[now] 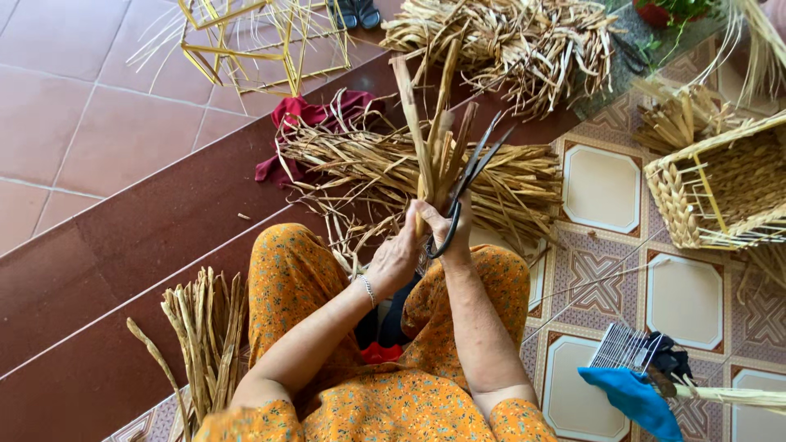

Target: The person sits on a tiled floor and uses shears to cut bundles of dried plant strips into shorter lengths. They repeatedly gather strips, align them, and snip them, placing the cut pieces into a pile beside them.

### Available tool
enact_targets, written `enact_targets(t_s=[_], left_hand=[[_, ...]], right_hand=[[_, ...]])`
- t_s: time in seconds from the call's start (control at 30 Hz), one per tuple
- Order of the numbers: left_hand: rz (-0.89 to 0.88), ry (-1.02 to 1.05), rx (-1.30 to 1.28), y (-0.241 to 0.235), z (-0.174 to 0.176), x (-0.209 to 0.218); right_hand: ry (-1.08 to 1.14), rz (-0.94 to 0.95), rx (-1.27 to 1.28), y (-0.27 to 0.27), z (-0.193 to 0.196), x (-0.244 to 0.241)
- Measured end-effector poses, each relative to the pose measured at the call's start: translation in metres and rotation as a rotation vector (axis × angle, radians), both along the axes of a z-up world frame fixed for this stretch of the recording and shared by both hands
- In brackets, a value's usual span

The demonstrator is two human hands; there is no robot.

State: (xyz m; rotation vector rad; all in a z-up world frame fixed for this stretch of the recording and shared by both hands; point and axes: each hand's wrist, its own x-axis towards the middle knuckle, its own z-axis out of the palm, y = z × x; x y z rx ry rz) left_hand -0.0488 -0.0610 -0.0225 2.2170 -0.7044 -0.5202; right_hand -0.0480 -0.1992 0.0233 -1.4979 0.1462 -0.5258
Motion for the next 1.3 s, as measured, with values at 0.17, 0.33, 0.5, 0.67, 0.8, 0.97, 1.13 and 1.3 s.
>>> enact_targets(t_s=[0.17, 0.33, 0.5, 0.67, 0.8, 0.97, 1.13, 1.3], left_hand=[[-0.188, 0.148, -0.520, 0.030, 0.028, 0.037], [0.169, 0.436, -0.941, 0.027, 0.058, 0.097], [0.293, 0.431, -1.116, 0.015, 0.082, 0.117], [0.481, 0.698, -1.237, 0.029, 0.090, 0.118], [0.453, 0.865, -1.436, 0.041, 0.093, 0.119], [0.464, 0.920, -1.436, 0.038, 0.091, 0.120], [0.334, 0.714, -0.974, 0.032, 0.069, 0.111], [0.171, 0.693, -0.804, 0.004, 0.042, 0.072]], right_hand=[[0.078, -0.079, -0.070, -0.014, 0.005, -0.004], [-0.044, 0.100, -0.219, -0.005, 0.012, -0.015], [0.131, 0.150, -0.071, 0.014, 0.000, -0.018], [0.162, 0.180, 0.012, 0.012, -0.020, -0.016], [0.219, 0.089, 0.045, 0.009, -0.023, -0.005], [0.210, 0.064, 0.179, 0.008, 0.002, 0.004], [0.109, -0.004, 0.155, 0.003, 0.021, 0.007], [0.022, -0.104, 0.150, -0.015, 0.028, 0.014]])
